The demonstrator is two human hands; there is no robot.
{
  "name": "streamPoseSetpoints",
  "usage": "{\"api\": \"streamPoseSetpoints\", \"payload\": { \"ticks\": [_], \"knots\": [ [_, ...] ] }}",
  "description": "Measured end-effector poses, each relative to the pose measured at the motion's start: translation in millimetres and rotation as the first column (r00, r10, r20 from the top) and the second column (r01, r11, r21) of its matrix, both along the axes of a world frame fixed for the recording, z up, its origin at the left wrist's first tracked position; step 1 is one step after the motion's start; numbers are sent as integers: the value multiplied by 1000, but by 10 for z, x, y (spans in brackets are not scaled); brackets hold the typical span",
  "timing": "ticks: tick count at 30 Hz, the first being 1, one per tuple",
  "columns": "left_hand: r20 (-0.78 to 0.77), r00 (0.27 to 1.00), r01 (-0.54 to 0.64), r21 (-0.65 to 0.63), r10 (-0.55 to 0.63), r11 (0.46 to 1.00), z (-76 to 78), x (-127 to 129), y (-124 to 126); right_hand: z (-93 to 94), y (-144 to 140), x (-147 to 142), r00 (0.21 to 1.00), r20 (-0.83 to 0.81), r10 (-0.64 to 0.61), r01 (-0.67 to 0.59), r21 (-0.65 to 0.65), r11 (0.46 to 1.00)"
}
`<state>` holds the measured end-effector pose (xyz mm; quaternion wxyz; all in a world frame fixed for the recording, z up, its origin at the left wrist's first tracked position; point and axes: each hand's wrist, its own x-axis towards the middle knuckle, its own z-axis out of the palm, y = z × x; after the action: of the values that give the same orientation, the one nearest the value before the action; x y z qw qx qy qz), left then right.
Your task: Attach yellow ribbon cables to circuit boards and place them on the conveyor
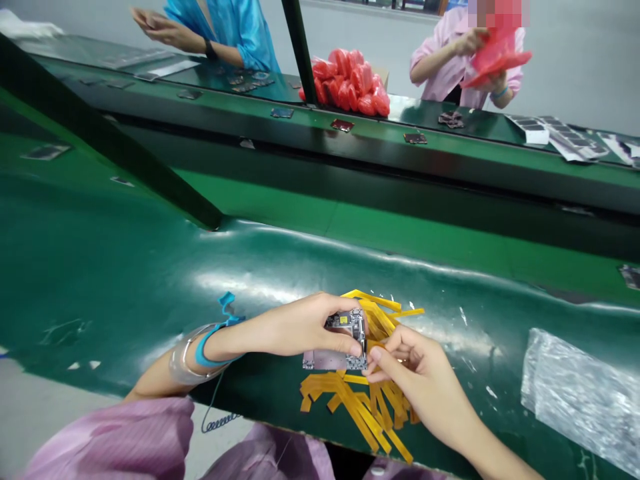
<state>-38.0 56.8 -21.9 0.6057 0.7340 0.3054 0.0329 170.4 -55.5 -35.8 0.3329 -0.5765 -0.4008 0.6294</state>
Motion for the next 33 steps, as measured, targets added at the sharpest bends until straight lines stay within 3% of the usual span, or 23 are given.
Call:
{"api": "streamPoseSetpoints", "payload": {
  "ticks": [7, 19, 27, 33],
  "knots": [
    [-34, 999, 19, -23, -20, 1000, -4, 13, -10, 7, 63, 45, 993, -27, 114, -114, -24, 993],
    [17, 999, 49, -35, -49, 998, 7, 4, 14, 25, 98, 37, 982, -50, 180, -181, -19, 983],
    [7, 1000, 25, 28, -25, 999, 28, -5, 4, -2, 94, 1, 978, 10, 209, -208, -13, 978],
    [-20, 997, -81, -50, 80, 995, -26, 14, -36, -10, 116, -32, 986, 8, 164, -164, -9, 986]
  ]
}}
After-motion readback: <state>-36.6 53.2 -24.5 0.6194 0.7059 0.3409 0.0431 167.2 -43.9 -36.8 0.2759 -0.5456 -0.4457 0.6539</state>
